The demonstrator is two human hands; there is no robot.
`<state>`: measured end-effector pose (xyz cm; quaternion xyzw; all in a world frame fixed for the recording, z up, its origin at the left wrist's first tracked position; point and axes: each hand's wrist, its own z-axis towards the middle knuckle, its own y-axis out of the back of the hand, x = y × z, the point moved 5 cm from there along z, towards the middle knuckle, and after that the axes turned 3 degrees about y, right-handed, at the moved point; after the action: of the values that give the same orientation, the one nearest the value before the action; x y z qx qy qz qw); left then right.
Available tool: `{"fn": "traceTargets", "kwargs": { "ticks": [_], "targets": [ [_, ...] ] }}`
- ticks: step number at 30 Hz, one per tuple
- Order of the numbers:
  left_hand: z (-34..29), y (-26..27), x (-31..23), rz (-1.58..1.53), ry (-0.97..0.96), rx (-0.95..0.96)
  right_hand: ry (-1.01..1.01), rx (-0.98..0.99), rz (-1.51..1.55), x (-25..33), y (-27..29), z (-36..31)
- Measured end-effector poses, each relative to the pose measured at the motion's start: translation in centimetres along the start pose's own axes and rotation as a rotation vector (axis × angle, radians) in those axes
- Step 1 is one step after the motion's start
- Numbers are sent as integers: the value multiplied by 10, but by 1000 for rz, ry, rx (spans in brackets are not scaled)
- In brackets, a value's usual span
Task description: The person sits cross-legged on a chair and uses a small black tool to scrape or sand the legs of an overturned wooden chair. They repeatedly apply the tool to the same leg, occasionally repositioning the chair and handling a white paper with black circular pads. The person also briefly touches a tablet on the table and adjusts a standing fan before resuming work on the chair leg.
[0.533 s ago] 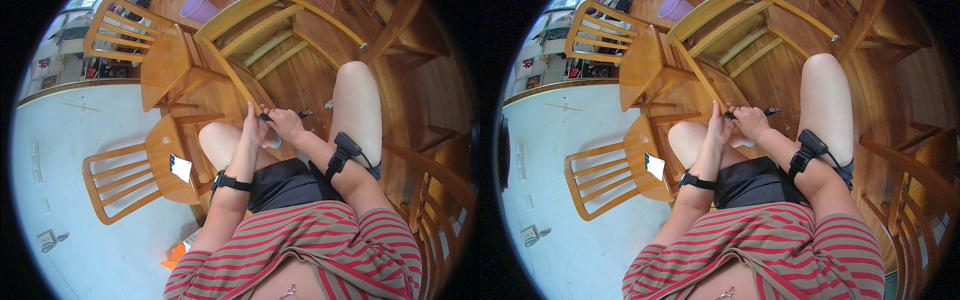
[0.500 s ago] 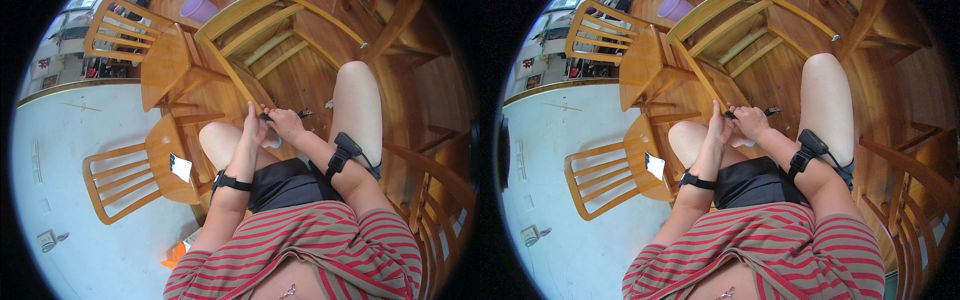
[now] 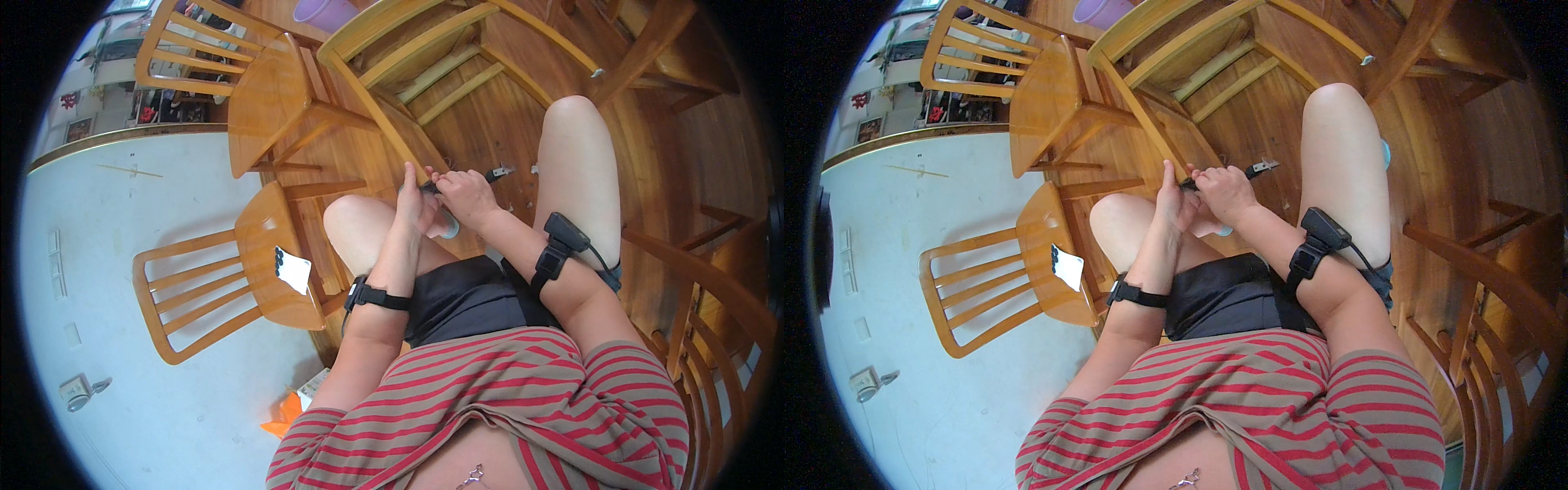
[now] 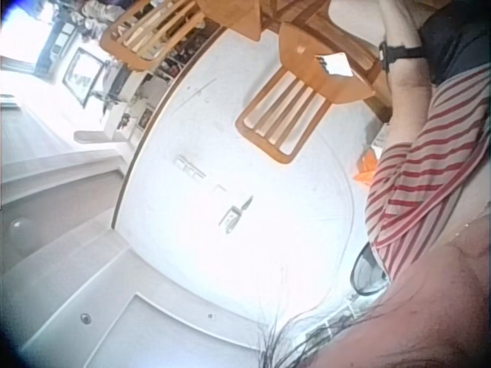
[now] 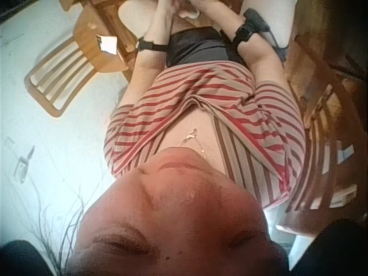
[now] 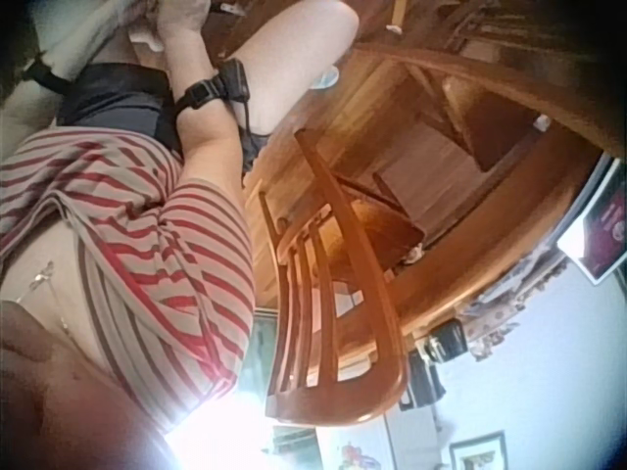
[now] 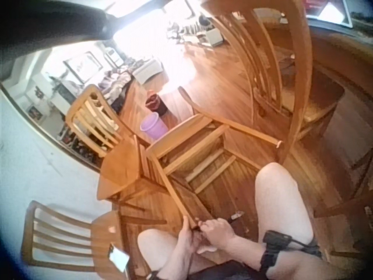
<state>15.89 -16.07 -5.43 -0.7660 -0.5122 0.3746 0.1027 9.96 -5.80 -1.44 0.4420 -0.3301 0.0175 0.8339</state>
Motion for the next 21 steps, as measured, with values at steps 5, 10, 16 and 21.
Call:
{"fn": "traceTargets", "kwargs": {
  "ticks": [5,10,16,21],
  "targets": [
    [-1,-4,0,-5,-20,83,-116,42,130,-9,-4,-8],
    [0,-2,0,43,-21,36,-89,9,160,-7,-4,-7],
    [-2,-4,2,34,-31,-26,-48,19,26,0,-2,-4],
    [-1,-2,3,14,-34,-36,3,84,-56,6,-6,3]
  ]
}}
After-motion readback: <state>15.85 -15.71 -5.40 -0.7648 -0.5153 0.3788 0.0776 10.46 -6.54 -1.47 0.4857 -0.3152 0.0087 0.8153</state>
